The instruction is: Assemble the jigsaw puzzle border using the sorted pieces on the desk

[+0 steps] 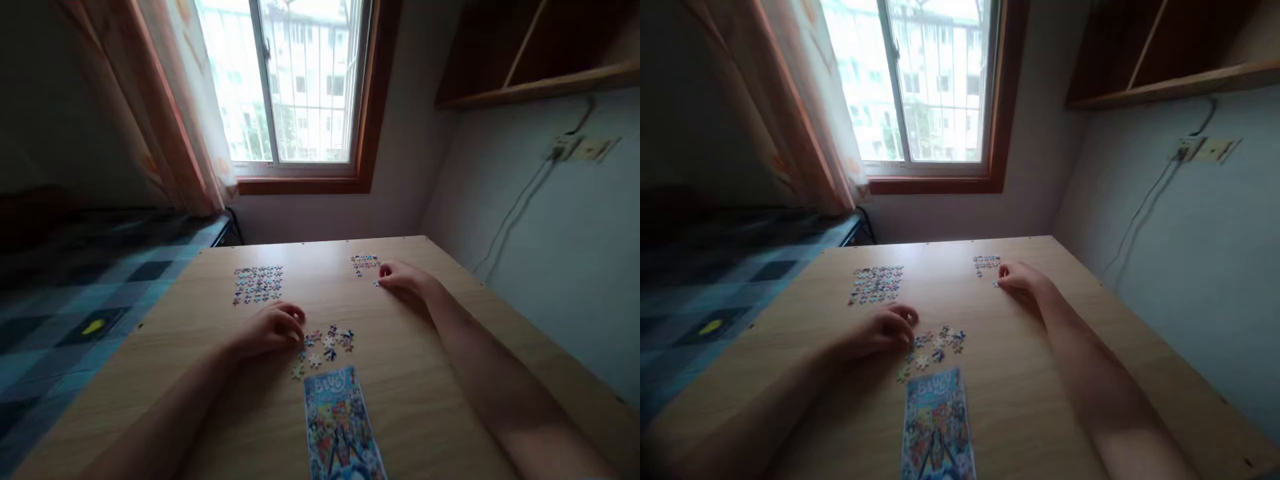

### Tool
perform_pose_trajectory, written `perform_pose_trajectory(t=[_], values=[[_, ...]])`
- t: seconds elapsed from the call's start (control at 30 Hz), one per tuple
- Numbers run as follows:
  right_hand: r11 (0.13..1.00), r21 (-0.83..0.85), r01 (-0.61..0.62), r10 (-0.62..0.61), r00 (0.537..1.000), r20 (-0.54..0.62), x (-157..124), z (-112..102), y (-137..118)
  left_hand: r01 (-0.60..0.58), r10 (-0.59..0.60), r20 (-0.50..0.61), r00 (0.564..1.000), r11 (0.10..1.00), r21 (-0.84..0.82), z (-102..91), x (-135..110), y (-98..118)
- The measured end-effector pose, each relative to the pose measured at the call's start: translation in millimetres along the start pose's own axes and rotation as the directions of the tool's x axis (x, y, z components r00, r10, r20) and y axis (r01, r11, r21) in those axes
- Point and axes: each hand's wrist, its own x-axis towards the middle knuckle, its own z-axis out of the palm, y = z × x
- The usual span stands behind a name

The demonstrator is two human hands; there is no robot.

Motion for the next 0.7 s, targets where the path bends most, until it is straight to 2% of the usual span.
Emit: perform_pose_trajectory(t=[0.27,0.43,0.57,0.7], values=[[1.000,-0.020,0.012,-0.016,0.975,-0.220,9.9,21.9,-11.1,0.022,-0.022,-0.021,1.000,1.000,0.010,2.8,0.0,-2.6],[0.998,-0.019,0.055,-0.057,0.975,-0.213,5.4,20.1,-9.3,0.042,-0.041,-0.020,0.999,0.999,0.010,2.5,-0.4,-1.1],[0.997,-0.060,0.050,-0.061,0.979,-0.194,4.7,21.4,-7.1,0.047,-0.047,-0.015,0.999,0.999,0.014,2.6,0.1,1.5],[0.994,-0.107,0.038,-0.061,0.973,-0.224,7.9,28.2,-10.3,0.055,-0.054,-0.015,0.998,0.998,0.022,2.4,-0.1,4.5]])
